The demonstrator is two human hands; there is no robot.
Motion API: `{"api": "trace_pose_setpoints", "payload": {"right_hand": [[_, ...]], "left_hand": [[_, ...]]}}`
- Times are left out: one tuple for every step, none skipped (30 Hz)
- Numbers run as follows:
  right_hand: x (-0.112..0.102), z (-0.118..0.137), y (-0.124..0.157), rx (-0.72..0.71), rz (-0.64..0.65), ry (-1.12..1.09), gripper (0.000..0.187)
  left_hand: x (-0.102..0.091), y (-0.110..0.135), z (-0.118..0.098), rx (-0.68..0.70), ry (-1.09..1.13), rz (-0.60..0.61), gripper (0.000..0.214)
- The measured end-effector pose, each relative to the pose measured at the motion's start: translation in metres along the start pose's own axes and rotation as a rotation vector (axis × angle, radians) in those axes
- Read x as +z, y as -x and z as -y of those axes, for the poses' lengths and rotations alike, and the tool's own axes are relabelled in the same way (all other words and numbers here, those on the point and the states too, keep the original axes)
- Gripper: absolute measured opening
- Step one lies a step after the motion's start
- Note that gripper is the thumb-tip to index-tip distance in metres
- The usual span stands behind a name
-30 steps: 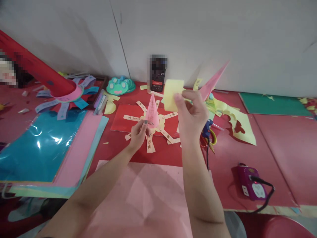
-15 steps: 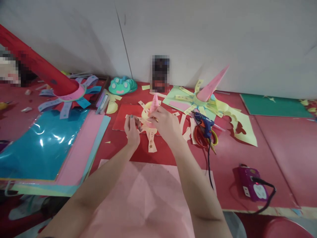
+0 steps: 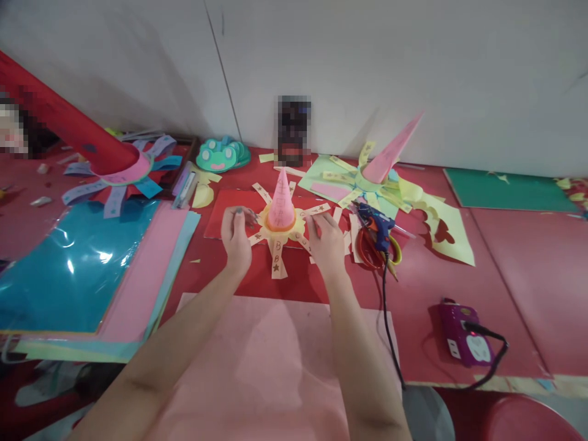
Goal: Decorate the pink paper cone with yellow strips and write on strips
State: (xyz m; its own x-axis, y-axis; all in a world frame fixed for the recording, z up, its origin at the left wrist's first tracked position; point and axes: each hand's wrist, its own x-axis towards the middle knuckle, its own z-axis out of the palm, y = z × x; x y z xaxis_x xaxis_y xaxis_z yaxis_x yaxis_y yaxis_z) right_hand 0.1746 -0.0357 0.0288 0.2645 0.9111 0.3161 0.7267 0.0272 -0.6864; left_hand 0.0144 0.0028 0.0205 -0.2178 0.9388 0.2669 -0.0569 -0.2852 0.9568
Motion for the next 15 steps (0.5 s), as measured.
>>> {"api": "trace_pose_setpoints", "payload": {"right_hand": [[0.003,-0.004,0.003,0.032,-0.027,-0.002,0.029],[0.007,-0.008,0.007,0.067,-0.054,-0.01,0.027],[0.011,-0.012,0.01,0.095,-0.078,-0.033,0.026],[0.016,-0.015,0.013,0.114,-0.113,-0.058,0.026],[0.02,-0.017,0.016,0.125,-0.152,-0.079,0.026],[0.024,-0.019,0.017,0.12,-0.177,-0.094,0.025],[0.028,-0.02,0.018,0.101,-0.191,-0.105,0.025],[0.03,-0.021,0.018,0.07,-0.195,-0.111,0.024],[0.032,-0.021,0.018,0.031,-0.192,-0.114,0.023],[0.034,-0.02,0.017,-0.01,-0.185,-0.117,0.022],[0.034,-0.019,0.017,-0.049,-0.177,-0.119,0.021],[0.035,-0.017,0.017,-0.084,-0.167,-0.122,0.021],[0.035,-0.016,0.017,-0.112,-0.153,-0.124,0.021],[0.036,-0.014,0.018,-0.134,-0.137,-0.123,0.021],[0.036,-0.012,0.019,-0.153,-0.121,-0.12,0.021]], "left_hand": [[-0.004,-0.002,0.003,0.006,-0.082,0.034,0.019],[-0.008,-0.004,0.006,0.016,-0.167,0.077,0.018],[-0.012,-0.006,0.009,0.036,-0.244,0.112,0.017],[-0.016,-0.008,0.012,0.06,-0.313,0.154,0.017],[-0.019,-0.01,0.014,0.095,-0.374,0.193,0.016],[-0.022,-0.012,0.017,0.127,-0.421,0.225,0.016],[-0.024,-0.014,0.018,0.148,-0.457,0.248,0.014],[-0.026,-0.015,0.019,0.166,-0.483,0.271,0.012],[-0.026,-0.016,0.02,0.18,-0.504,0.288,0.011],[-0.026,-0.016,0.021,0.188,-0.518,0.301,0.011],[-0.026,-0.016,0.021,0.193,-0.527,0.308,0.011],[-0.025,-0.016,0.021,0.199,-0.535,0.308,0.013],[-0.024,-0.015,0.021,0.207,-0.54,0.306,0.014],[-0.023,-0.015,0.021,0.219,-0.547,0.307,0.016],[-0.022,-0.014,0.02,0.234,-0.555,0.309,0.017]]}}
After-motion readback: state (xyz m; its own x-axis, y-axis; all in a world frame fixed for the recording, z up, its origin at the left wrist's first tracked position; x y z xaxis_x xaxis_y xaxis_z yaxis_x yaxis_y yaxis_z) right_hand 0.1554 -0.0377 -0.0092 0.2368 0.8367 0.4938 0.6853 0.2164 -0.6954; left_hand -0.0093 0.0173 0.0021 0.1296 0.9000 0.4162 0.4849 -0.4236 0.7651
